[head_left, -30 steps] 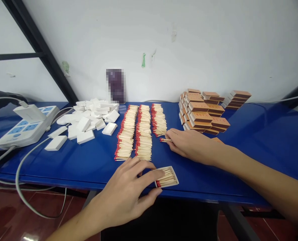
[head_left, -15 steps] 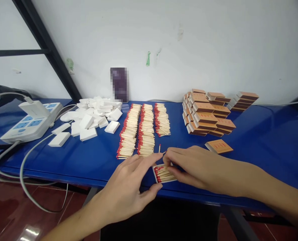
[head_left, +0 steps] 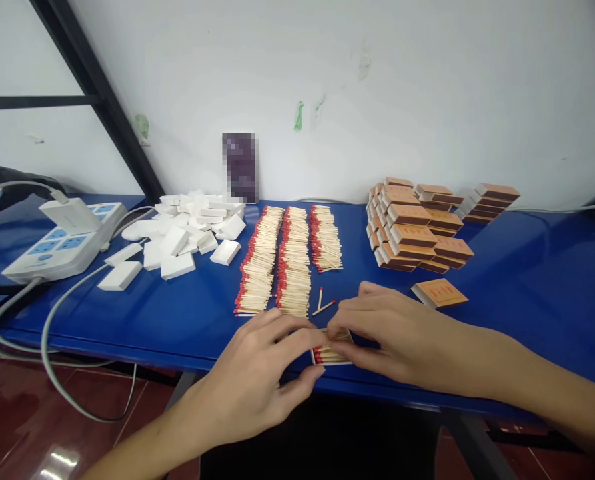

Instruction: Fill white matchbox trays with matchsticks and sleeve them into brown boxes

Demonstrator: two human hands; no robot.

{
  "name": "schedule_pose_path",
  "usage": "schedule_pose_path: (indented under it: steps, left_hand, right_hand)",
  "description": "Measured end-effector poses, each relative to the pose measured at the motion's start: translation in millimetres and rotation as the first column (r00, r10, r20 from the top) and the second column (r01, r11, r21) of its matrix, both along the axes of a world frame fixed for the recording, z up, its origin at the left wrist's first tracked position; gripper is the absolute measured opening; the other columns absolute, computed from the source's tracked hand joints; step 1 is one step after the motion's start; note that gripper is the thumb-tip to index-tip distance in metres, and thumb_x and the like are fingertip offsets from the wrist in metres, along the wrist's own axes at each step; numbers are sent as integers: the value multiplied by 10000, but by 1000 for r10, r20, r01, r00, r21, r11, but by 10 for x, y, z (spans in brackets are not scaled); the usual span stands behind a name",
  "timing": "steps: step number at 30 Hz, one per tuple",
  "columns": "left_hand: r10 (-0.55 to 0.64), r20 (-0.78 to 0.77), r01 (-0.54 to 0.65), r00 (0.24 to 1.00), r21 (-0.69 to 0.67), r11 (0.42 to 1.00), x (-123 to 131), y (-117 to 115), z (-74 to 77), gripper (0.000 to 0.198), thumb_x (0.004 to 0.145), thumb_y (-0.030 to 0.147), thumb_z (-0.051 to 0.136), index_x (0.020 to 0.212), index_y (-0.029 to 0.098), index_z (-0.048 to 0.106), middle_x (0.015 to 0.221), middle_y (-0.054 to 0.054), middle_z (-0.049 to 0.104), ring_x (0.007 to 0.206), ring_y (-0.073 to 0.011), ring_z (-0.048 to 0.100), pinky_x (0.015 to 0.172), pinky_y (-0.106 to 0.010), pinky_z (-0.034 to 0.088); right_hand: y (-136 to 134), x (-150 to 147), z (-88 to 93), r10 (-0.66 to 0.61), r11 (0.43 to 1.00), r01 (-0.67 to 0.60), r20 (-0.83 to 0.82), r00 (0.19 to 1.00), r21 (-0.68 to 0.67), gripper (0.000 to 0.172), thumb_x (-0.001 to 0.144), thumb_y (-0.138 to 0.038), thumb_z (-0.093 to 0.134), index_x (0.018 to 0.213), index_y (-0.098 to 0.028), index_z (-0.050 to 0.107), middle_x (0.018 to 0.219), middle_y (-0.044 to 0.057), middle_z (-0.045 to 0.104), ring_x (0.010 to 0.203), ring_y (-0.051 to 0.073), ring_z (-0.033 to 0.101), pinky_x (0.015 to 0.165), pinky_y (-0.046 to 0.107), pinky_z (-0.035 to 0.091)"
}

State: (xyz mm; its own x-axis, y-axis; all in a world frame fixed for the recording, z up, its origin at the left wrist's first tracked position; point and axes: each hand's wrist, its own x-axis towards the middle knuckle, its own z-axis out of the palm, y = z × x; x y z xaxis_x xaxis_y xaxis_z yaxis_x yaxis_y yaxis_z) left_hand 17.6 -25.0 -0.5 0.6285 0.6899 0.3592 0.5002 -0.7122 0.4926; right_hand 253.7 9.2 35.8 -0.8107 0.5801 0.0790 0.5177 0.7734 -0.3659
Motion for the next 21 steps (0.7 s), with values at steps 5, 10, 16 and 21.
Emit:
schedule_pose_path:
  steps: [5, 10, 16, 21]
  left_hand:
    - [-28, 3, 28, 1000, 46, 999, 12, -4, -5, 307, 955, 173, 578, 1242, 269, 628, 1136, -41, 657, 1014, -208, 624, 917, -378, 496]
    - [-5, 59, 3, 998, 45, 999, 29, 1, -19, 290, 935, 173, 605, 1216, 232, 644, 1088, -39, 685, 973, -203, 642, 905, -371, 508]
    - [4, 1, -4, 1000, 35, 999, 18, -11, -18, 320, 933, 199, 609, 1248, 248, 627, 1098, -49, 655, 1000, -225, 618, 885, -391, 514]
    - [-69, -41, 71, 997, 56, 996, -13, -19, -30, 229, 963, 218, 596, 1186, 246, 643, 1137, -42, 628, 1011, -204, 604, 900, -363, 499]
  right_hand:
    - [202, 83, -129, -173, 965, 184, -77, 982, 185, 256, 999, -379, 489, 974, -251, 709, 621, -14, 635, 593, 162, 520, 665, 317, 374]
    - [379, 66, -263, -111, 981, 129, -126, 986, 145, 228, 985, -253, 497, 1106, -219, 687, 835, 17, 715, 750, 161, 652, 674, 266, 447]
    - [365, 48, -248, -59, 992, 65, -51, 997, 110, 244, 1021, -278, 465, 1126, -223, 679, 912, 30, 679, 779, 157, 648, 685, 265, 462]
    - [366, 41, -237, -54, 990, 59, -41, 998, 131, 220, 1027, -286, 456, 997, -201, 656, 885, 27, 642, 746, 156, 620, 650, 270, 444]
